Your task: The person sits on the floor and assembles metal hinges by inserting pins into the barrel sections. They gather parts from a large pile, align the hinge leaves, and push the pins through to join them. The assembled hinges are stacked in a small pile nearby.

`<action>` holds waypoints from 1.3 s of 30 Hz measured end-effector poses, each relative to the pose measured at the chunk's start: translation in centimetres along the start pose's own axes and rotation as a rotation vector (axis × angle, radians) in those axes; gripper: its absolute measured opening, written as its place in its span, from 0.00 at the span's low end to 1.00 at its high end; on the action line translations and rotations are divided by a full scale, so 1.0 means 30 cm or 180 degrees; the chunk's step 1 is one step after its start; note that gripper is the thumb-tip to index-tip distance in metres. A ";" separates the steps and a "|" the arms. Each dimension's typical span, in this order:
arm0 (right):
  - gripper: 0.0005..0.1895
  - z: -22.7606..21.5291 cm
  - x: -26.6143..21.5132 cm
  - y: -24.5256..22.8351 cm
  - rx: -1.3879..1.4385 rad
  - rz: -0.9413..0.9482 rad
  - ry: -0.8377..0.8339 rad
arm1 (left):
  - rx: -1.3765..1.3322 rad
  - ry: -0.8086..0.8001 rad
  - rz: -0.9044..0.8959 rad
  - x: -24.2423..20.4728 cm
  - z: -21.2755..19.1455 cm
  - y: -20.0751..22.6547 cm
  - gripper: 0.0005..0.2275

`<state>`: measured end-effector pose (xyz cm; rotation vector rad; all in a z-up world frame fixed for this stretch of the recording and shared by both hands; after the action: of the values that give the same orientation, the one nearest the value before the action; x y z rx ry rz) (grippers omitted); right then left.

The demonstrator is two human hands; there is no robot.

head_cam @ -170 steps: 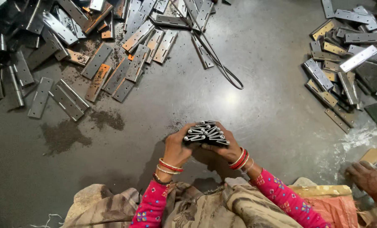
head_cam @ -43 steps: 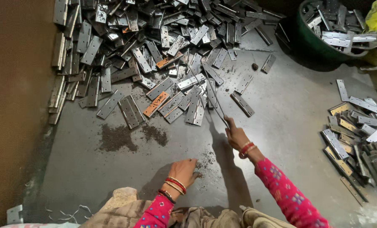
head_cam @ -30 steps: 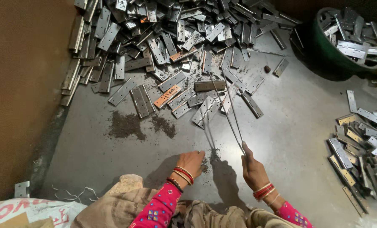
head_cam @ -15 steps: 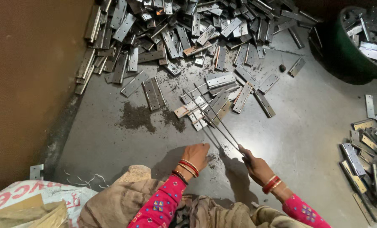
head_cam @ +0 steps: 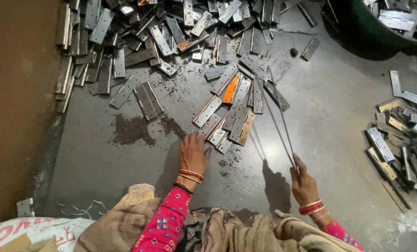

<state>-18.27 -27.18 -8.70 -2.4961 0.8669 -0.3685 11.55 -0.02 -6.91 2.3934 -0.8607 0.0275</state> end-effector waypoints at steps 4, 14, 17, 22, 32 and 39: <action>0.30 -0.063 0.120 0.120 -0.1146 0.0181 0.0035 | 0.0032 -0.0219 -0.0033 0.006 0.026 -0.017 0.23; 0.33 0.244 0.437 -0.322 -0.0311 -0.0281 -0.0274 | 0.1023 -0.0450 -0.0248 0.017 0.146 -0.071 0.25; 0.42 0.380 0.503 -0.469 -0.0960 -0.0215 -0.0705 | 0.0859 -0.0723 -0.0490 0.025 0.185 -0.107 0.22; 0.32 0.379 0.496 -0.426 -0.1252 -0.0510 -0.0425 | 0.0552 -0.0588 -0.0722 0.025 0.147 -0.114 0.23; 0.09 0.064 0.382 -0.159 0.0473 0.0041 0.0358 | 0.0484 -0.0773 -0.1052 0.038 0.159 -0.099 0.18; 0.10 0.226 0.288 -0.218 -0.1859 -0.0865 0.0346 | 0.0106 -0.0527 -0.1156 0.020 0.137 -0.136 0.23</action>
<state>-5.67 -25.86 -10.31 -3.1777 0.7546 -0.3839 13.72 -0.04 -12.31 2.5748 -0.4870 -0.3037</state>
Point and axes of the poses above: each hand's wrist, its own x-axis towards the middle knuckle, its own z-axis out of the palm, y = z × x, the point moved 9 cm from there along x, towards the middle knuckle, and after that the axes turned 4 degrees about -z, right-handed, at the moved point
